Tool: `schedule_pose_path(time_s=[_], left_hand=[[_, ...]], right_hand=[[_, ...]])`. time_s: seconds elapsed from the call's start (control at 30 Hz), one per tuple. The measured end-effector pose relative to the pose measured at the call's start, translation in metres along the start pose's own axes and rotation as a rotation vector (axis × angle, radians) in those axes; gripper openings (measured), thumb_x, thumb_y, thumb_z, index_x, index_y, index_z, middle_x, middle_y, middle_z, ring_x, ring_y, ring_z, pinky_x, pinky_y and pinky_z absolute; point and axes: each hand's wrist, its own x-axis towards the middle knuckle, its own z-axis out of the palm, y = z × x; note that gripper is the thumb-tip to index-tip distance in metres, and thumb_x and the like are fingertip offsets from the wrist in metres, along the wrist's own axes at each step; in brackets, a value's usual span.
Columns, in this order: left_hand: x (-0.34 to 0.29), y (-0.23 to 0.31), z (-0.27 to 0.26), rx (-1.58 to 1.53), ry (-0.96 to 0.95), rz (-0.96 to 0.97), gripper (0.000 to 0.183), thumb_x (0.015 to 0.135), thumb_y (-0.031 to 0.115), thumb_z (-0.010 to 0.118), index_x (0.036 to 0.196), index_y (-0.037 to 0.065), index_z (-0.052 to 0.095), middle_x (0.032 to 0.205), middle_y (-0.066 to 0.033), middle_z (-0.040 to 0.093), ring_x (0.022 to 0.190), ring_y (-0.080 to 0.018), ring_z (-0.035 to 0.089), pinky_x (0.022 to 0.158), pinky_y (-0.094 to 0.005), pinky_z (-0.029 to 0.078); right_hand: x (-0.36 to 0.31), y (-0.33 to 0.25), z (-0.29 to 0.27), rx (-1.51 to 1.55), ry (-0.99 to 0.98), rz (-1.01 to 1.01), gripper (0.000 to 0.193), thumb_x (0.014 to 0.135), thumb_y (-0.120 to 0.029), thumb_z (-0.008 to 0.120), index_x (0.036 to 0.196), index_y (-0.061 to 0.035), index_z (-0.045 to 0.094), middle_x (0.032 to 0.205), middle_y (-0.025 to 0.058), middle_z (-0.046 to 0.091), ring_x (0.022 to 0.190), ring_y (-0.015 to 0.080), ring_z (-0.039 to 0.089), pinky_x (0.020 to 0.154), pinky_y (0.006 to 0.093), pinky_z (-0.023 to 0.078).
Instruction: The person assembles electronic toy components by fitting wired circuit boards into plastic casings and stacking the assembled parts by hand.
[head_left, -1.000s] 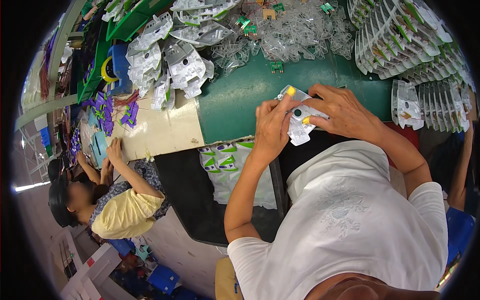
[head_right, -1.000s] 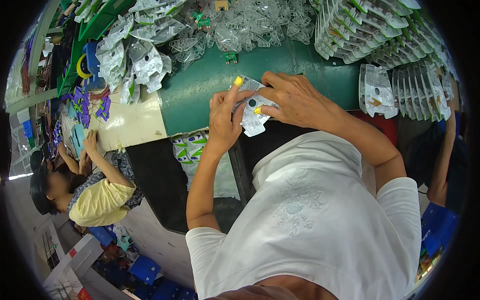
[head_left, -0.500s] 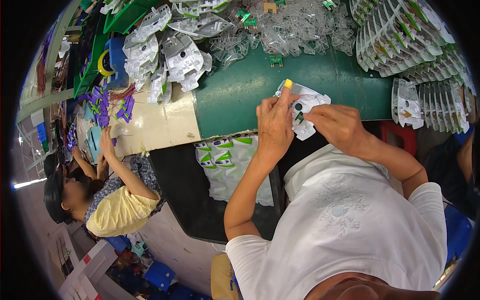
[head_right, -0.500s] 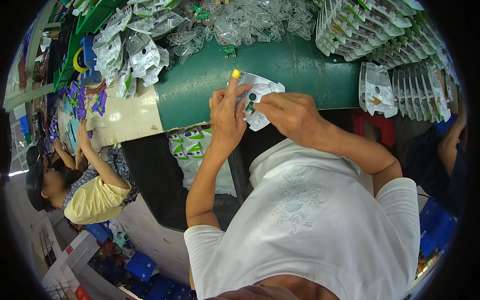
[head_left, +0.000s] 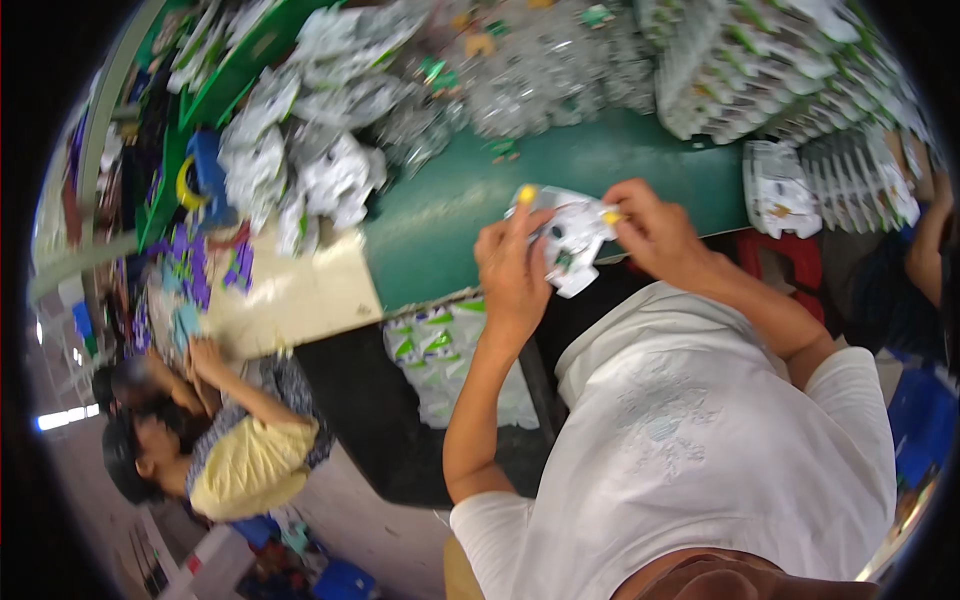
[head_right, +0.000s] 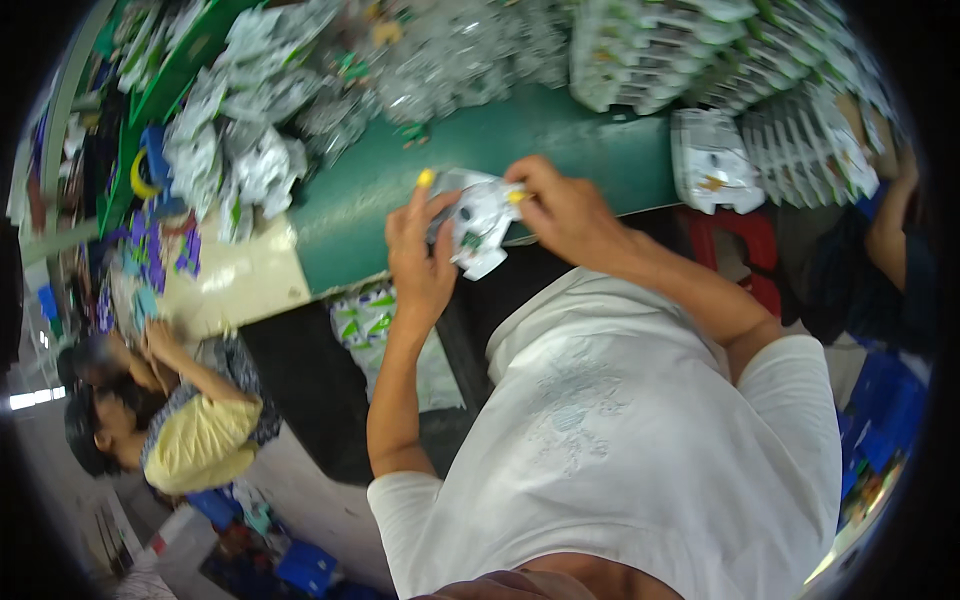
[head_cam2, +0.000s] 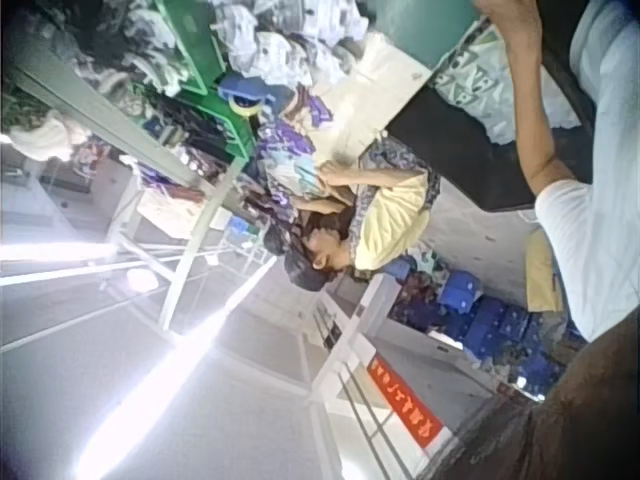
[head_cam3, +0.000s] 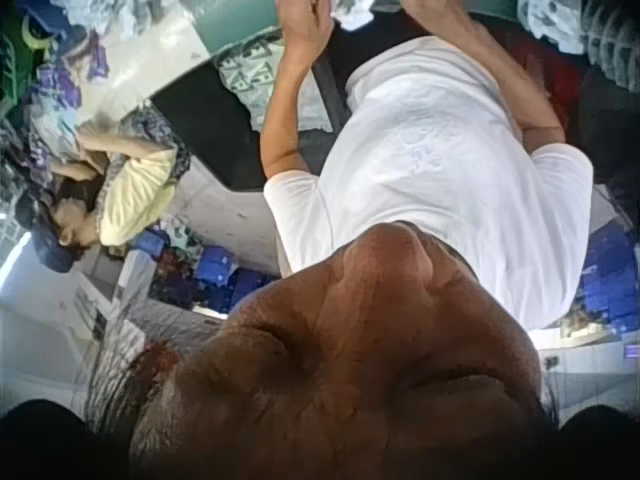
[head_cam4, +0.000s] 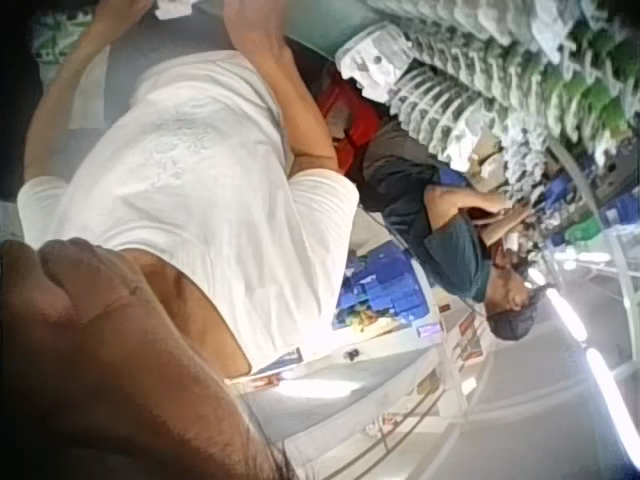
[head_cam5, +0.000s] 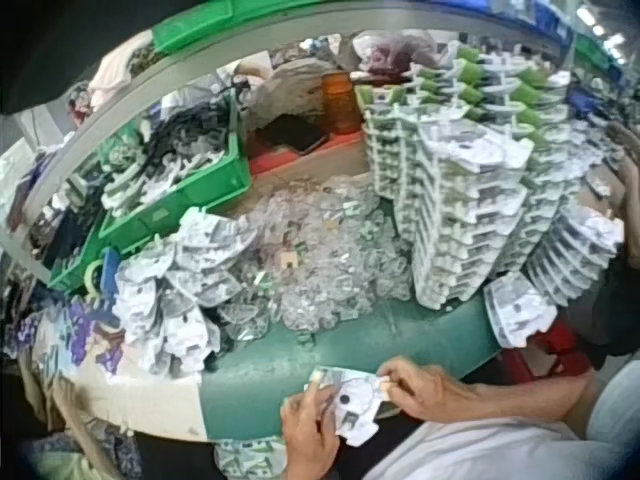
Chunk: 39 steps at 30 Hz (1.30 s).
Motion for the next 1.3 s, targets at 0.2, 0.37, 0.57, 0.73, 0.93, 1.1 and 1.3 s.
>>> schedule_pose_path(time_s=[0.2, 0.37, 0.57, 0.73, 0.93, 1.1, 1.3], left_hand=[[0.002, 0.037, -0.02, 0.03, 0.092, 0.105, 0.037, 0.088, -0.005, 0.065, 0.124, -0.003, 0.057, 0.105, -0.0151, 0.071, 0.096, -0.0256, 0.062, 0.085, -0.0352, 0.05], [0.016, 0.05, 0.004, -0.052, 0.014, 0.109, 0.034, 0.081, -0.008, 0.069, 0.114, -0.003, 0.063, 0.101, -0.0138, 0.071, 0.089, -0.0304, 0.065, 0.081, -0.0384, 0.049], [0.032, 0.067, 0.03, -0.097, -0.117, 0.18, 0.03, 0.08, -0.006, 0.07, 0.11, -0.003, 0.065, 0.099, -0.0139, 0.071, 0.088, -0.0312, 0.066, 0.081, -0.0387, 0.05], [0.024, 0.069, 0.017, -0.06, -0.144, 0.159, 0.032, 0.078, -0.005, 0.072, 0.109, -0.002, 0.066, 0.094, -0.0151, 0.068, 0.086, -0.0312, 0.064, 0.078, -0.0395, 0.049], [0.02, 0.034, -0.003, -0.047, -0.034, 0.14, 0.027, 0.08, -0.005, 0.071, 0.106, -0.002, 0.066, 0.088, -0.0135, 0.069, 0.078, -0.029, 0.064, 0.07, -0.0361, 0.05], [0.019, 0.003, -0.017, -0.065, 0.113, -0.074, 0.019, 0.084, 0.0, 0.069, 0.103, -0.002, 0.068, 0.08, -0.0134, 0.065, 0.067, -0.0267, 0.06, 0.06, -0.036, 0.048], [0.02, -0.013, -0.006, -0.156, 0.25, -0.101, 0.017, 0.084, 0.002, 0.071, 0.101, -0.002, 0.068, 0.076, -0.0119, 0.063, 0.064, -0.0242, 0.058, 0.059, -0.0353, 0.047]], right_hand=[[-0.054, -0.001, -0.037, -0.03, 0.248, -0.131, 0.026, 0.083, 0.006, 0.062, 0.106, -0.0028, 0.056, 0.071, 0.0053, 0.057, 0.058, 0.0094, 0.056, 0.053, 0.0248, 0.045], [-0.119, 0.025, -0.11, 0.02, 0.691, 0.038, 0.021, 0.089, 0.01, 0.053, 0.108, -0.001, 0.05, 0.088, 0.0017, 0.057, 0.07, 0.0045, 0.055, 0.059, 0.0192, 0.044], [-0.122, 0.055, -0.14, 0.198, 0.95, 0.213, 0.017, 0.093, 0.004, 0.052, 0.108, -0.0026, 0.051, 0.078, -0.0016, 0.054, 0.056, 0.0015, 0.043, 0.048, 0.0173, 0.032], [-0.111, 0.054, -0.127, 0.264, 1.023, 0.347, 0.02, 0.096, -0.002, 0.058, 0.116, -0.0035, 0.053, 0.075, -0.004, 0.049, 0.057, 0.0026, 0.042, 0.048, 0.0192, 0.034], [-0.127, 0.042, -0.117, -0.014, 0.904, -0.066, 0.03, 0.096, 0.004, 0.054, 0.125, 0.0012, 0.05, 0.083, 0.001, 0.056, 0.063, 0.0041, 0.045, 0.057, 0.0187, 0.038], [-0.032, -0.03, -0.065, -0.222, 0.483, -0.398, 0.024, 0.082, 0.007, 0.067, 0.105, 0.0014, 0.066, 0.088, 0.0101, 0.068, 0.069, 0.0134, 0.064, 0.057, 0.0241, 0.05], [0.129, -0.056, 0.013, -0.068, 0.305, -0.325, 0.025, 0.086, -0.004, 0.067, 0.11, -0.0008, 0.064, 0.101, 0.0111, 0.063, 0.065, 0.0183, 0.062, 0.058, 0.029, 0.049]])
